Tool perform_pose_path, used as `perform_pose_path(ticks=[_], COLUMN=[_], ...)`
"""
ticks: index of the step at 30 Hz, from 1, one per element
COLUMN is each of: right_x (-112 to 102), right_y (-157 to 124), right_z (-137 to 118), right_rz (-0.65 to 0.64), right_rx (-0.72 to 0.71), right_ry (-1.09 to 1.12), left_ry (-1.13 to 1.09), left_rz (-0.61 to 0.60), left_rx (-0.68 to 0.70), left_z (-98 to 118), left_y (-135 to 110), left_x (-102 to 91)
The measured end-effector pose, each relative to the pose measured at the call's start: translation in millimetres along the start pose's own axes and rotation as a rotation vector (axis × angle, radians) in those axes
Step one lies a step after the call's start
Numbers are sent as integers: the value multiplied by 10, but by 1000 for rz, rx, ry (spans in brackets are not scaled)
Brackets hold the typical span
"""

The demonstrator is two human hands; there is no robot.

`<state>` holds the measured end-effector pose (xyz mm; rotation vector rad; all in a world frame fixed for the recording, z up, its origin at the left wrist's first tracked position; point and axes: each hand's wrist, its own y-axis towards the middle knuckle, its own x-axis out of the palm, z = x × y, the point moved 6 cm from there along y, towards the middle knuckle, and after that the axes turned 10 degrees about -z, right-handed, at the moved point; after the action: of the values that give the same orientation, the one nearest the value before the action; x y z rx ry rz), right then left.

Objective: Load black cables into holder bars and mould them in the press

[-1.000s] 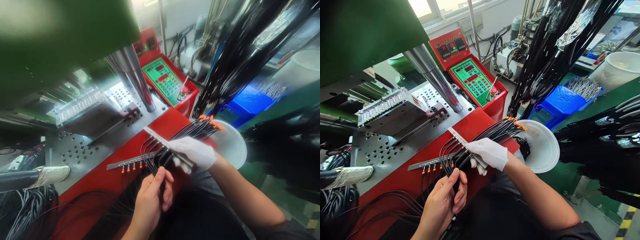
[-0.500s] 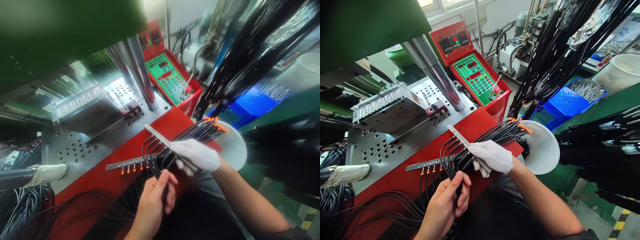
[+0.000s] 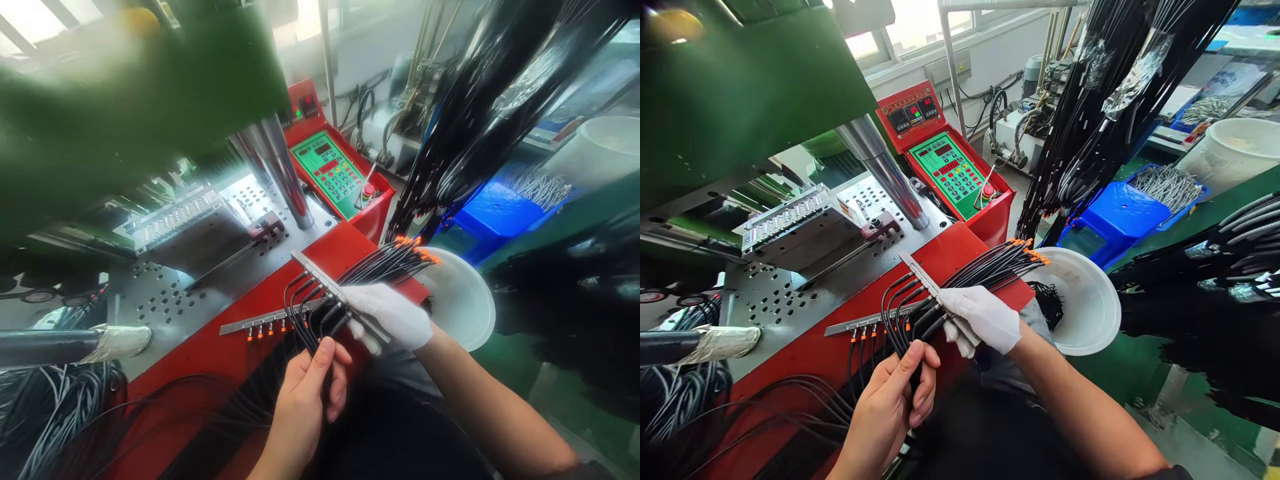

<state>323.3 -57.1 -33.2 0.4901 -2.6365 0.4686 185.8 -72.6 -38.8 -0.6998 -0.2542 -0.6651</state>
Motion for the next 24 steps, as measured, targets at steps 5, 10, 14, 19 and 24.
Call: perform_pose_path(ticks=[5, 10, 14, 19, 24], right_x=[24, 85, 81, 34, 34], right_y=[-50, -117, -130, -163, -183], right_z=[-6, -112, -182, -210, -438], right_rz=[7, 7, 121, 480, 617], right_rx=[-32, -225, -333, -490, -499], right_ry=[-28, -125, -239, -431, -645], left_ry=[23, 192, 425, 749, 683], left_rz=[3, -10, 60, 160, 103], left_rx=[3, 103, 201, 335, 300], left_z=[23, 100, 157, 213, 167], left_y=[-50, -84, -142, -140, -201], left_x=[37, 72, 98, 259, 400])
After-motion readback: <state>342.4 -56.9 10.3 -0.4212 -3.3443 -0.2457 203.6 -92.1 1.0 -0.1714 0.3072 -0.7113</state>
